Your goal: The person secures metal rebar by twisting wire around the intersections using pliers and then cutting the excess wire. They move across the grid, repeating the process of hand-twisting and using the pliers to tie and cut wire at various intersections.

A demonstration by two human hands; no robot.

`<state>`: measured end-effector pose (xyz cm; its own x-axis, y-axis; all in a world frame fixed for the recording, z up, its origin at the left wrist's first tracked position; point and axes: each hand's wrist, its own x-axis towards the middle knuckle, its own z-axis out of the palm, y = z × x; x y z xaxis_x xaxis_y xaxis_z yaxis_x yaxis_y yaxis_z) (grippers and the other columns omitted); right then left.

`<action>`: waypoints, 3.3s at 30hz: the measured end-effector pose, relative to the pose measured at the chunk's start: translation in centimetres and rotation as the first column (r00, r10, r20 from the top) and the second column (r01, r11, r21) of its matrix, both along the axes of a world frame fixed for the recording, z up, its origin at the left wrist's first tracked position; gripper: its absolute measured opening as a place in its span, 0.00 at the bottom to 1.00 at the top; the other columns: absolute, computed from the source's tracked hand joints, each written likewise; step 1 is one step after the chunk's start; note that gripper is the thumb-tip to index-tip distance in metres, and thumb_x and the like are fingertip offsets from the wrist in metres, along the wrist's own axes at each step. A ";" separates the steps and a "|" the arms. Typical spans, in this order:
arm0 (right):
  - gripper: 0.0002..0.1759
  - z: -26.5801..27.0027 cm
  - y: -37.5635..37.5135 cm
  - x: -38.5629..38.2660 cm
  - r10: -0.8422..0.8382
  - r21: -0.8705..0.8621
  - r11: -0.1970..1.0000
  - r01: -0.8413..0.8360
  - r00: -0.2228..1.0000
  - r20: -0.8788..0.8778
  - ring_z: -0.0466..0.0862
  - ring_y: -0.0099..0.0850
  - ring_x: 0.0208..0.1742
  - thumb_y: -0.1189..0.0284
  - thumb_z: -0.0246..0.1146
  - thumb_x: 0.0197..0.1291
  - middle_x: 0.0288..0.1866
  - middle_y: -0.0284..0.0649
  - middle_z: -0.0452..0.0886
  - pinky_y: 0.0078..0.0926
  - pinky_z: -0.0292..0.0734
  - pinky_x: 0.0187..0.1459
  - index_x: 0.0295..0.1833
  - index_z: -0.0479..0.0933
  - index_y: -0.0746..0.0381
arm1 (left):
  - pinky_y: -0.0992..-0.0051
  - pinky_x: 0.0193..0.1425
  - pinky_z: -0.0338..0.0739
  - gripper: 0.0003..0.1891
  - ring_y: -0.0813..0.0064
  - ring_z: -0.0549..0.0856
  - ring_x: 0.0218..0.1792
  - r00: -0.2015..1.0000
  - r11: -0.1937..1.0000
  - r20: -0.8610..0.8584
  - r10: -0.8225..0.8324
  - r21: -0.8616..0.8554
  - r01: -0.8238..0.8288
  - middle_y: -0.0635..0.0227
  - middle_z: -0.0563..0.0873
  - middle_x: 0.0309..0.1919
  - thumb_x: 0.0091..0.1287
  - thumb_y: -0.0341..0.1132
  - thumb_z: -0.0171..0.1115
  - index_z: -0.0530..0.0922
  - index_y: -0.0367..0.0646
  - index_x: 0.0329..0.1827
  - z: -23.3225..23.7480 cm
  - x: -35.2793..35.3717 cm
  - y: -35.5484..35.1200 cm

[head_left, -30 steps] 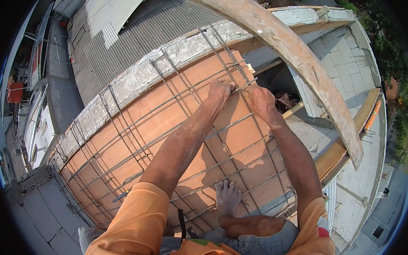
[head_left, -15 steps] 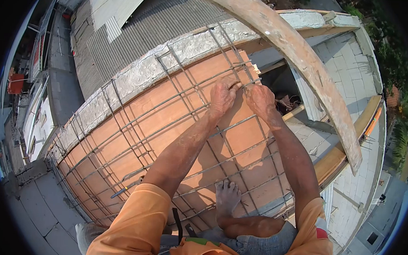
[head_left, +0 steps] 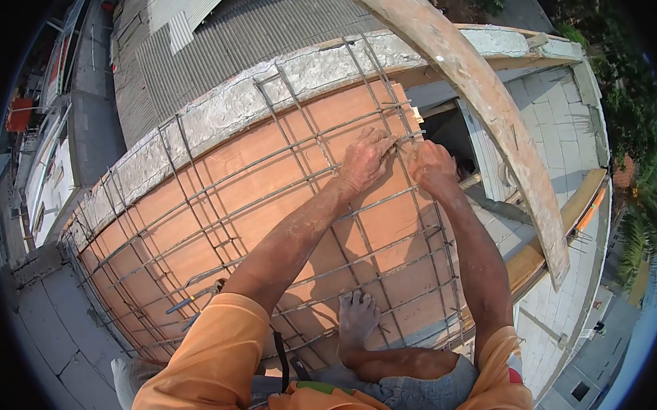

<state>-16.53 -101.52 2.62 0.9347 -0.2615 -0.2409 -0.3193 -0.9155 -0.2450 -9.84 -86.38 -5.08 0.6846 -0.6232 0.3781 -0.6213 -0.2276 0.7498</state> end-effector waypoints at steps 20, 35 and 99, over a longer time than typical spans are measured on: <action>0.09 0.2 -1.6 1.9 0.206 0.097 0.960 -0.264 0.894 0.399 0.84 0.48 0.32 0.71 0.63 0.53 0.33 0.52 0.80 0.40 0.79 0.34 0.35 0.77 0.67 | 0.65 0.44 0.79 0.11 0.61 0.80 0.43 0.997 0.995 0.011 0.076 0.066 -0.077 0.64 0.82 0.39 0.56 0.30 0.66 0.83 0.43 0.43 0.3 -0.5 -1.1; 0.09 -1.4 0.8 -0.8 -0.195 0.500 0.865 0.051 0.951 0.242 0.79 0.43 0.27 0.73 0.62 0.55 0.21 0.51 0.74 0.38 0.72 0.32 0.29 0.75 0.69 | 0.64 0.43 0.80 0.09 0.61 0.84 0.42 0.992 0.992 -0.027 0.122 0.043 -0.120 0.65 0.84 0.37 0.57 0.26 0.63 0.84 0.44 0.41 0.4 0.4 -2.3; 0.06 0.2 22.8 -7.1 0.813 0.380 0.479 -0.791 0.563 0.148 0.81 0.48 0.41 0.78 0.59 0.56 0.37 0.50 0.76 0.45 0.77 0.43 0.38 0.73 0.68 | 0.60 0.43 0.85 0.10 0.46 0.78 0.61 0.999 0.482 -0.038 0.018 0.876 0.025 0.42 0.72 0.63 0.64 0.33 0.59 0.75 0.36 0.44 8.8 -13.8 43.4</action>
<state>-23.61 -78.71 2.85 0.6762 0.7140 -0.1812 0.4862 -0.6174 -0.6185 -23.65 -43.03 3.72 0.6816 -0.6191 -0.3899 -0.6006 -0.7778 0.1852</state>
